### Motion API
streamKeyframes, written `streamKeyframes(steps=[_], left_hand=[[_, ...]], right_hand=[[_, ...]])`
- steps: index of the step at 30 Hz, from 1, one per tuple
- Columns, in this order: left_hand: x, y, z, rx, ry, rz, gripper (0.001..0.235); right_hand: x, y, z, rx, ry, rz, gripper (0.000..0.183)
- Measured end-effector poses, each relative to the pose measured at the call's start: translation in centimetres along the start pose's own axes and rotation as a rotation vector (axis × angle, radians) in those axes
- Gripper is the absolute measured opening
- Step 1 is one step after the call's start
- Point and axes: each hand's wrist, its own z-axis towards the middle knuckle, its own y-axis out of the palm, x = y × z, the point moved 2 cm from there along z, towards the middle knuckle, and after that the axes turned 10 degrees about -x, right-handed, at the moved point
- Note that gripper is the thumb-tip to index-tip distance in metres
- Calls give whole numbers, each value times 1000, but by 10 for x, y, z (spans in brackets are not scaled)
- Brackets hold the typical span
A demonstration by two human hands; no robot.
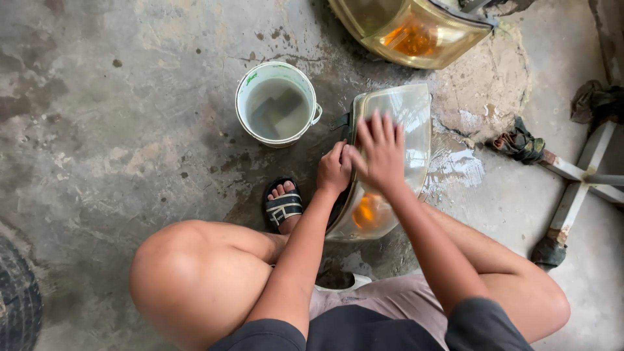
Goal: Hand-sanding a car headlight lens using a sanding block and water to restore its surface.
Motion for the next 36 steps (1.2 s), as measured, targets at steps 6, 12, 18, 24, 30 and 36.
streamKeyframes(steps=[6,12,18,24,30,36], left_hand=[[1,3,3,53,89,14,30],[5,-1,-1,27,38,27,34],[9,-1,1,83,33,36,31],[4,-3,3,20,28,-28,34],[-1,2,2,45,47,-27,31],[-2,3,-3,49,33,0,30]], right_hand=[[-24,25,-123,1,-122,-69,76],[17,21,-18,-24,14,-9,68],[25,-23,82,-206,276,243,62],[-12,9,-35,45,-19,-31,65],[-20,22,-119,-63,-75,-29,73],[28,-3,8,-55,79,44,62]])
